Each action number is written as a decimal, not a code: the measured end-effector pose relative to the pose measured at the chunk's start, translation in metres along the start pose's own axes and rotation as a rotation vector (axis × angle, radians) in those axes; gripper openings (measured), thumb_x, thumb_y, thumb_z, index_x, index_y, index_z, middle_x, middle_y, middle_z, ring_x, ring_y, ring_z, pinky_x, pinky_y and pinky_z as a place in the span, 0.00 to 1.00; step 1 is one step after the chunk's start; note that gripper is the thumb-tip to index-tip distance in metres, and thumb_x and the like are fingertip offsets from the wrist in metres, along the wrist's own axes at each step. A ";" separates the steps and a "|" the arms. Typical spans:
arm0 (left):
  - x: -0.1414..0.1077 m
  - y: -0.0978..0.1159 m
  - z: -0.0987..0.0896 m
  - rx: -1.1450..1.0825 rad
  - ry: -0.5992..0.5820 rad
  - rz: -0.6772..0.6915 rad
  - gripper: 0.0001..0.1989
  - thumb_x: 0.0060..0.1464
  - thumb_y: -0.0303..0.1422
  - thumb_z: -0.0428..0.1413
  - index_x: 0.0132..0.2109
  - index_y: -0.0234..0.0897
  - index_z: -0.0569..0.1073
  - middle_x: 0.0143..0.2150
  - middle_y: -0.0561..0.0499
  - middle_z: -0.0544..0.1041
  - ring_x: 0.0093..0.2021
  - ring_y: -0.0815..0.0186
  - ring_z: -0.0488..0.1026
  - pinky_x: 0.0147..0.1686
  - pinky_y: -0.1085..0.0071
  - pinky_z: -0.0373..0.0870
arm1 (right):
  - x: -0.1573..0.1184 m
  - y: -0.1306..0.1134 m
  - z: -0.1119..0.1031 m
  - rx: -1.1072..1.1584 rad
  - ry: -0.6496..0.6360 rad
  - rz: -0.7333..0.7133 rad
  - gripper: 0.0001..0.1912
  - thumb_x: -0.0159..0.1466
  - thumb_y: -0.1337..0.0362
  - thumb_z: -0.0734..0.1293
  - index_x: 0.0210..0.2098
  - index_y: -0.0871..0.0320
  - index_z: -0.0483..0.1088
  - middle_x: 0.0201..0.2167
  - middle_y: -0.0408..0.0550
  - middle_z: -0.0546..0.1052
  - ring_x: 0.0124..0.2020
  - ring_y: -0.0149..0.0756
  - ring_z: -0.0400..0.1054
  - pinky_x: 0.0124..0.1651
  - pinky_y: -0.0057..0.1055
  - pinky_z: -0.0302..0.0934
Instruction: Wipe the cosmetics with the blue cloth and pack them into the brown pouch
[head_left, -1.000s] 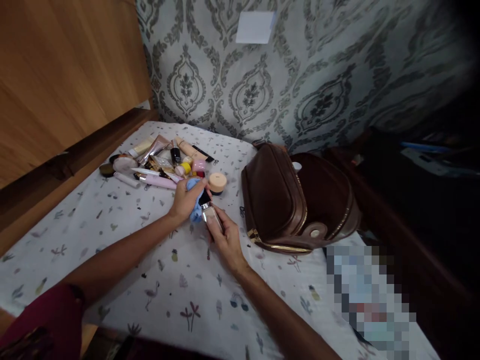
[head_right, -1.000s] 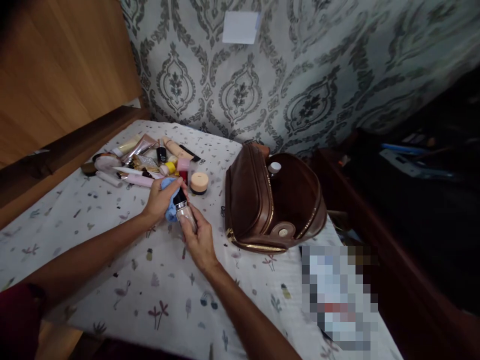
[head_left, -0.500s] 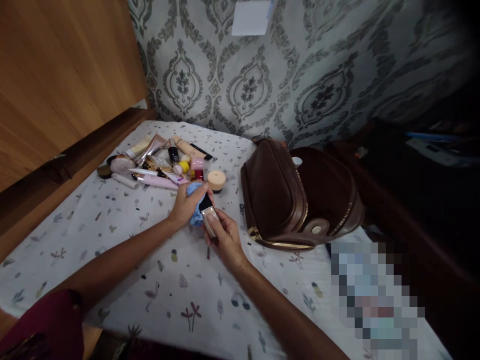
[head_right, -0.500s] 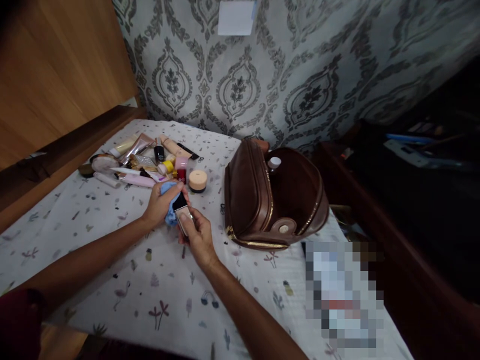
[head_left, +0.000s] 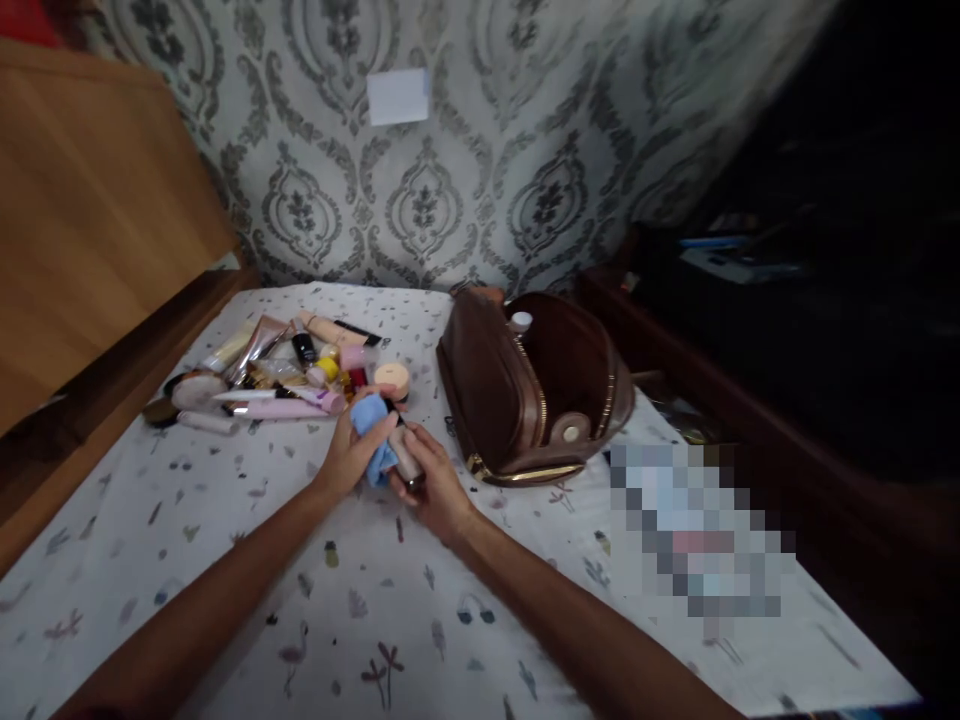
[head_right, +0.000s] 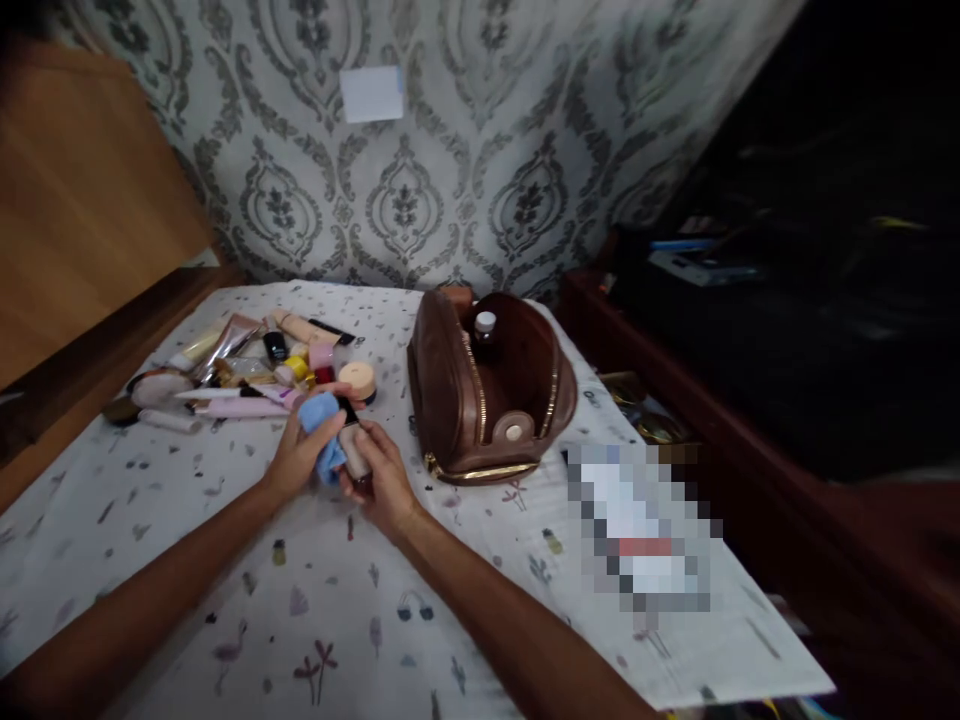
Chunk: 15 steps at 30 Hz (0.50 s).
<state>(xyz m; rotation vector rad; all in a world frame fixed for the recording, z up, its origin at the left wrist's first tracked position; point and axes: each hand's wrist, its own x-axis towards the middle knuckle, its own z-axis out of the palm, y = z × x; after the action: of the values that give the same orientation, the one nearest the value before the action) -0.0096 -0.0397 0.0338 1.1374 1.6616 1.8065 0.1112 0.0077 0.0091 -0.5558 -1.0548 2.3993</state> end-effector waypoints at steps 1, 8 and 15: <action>0.000 0.001 0.000 0.044 0.010 0.023 0.18 0.49 0.46 0.64 0.43 0.39 0.76 0.40 0.49 0.80 0.42 0.62 0.77 0.46 0.67 0.73 | 0.001 0.000 0.000 0.008 -0.013 0.008 0.34 0.51 0.40 0.74 0.45 0.54 0.61 0.21 0.35 0.71 0.14 0.25 0.59 0.15 0.19 0.42; 0.004 0.004 -0.014 0.288 0.059 0.146 0.14 0.53 0.45 0.61 0.35 0.38 0.76 0.33 0.52 0.77 0.36 0.63 0.72 0.41 0.68 0.69 | 0.000 0.004 0.002 -0.263 -0.063 -0.104 0.40 0.40 0.46 0.82 0.46 0.54 0.68 0.35 0.38 0.73 0.31 0.29 0.68 0.30 0.25 0.63; 0.007 0.018 -0.007 0.091 0.168 -0.191 0.18 0.52 0.51 0.61 0.35 0.40 0.77 0.26 0.55 0.76 0.32 0.60 0.75 0.33 0.67 0.74 | 0.004 0.010 -0.008 -0.294 -0.102 -0.183 0.38 0.38 0.45 0.82 0.42 0.55 0.72 0.35 0.39 0.73 0.37 0.32 0.68 0.43 0.29 0.64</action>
<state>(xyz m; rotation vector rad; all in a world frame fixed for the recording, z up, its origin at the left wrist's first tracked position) -0.0150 -0.0416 0.0537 0.8483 1.8952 1.7608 0.1099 0.0086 -0.0047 -0.4160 -1.4508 2.1466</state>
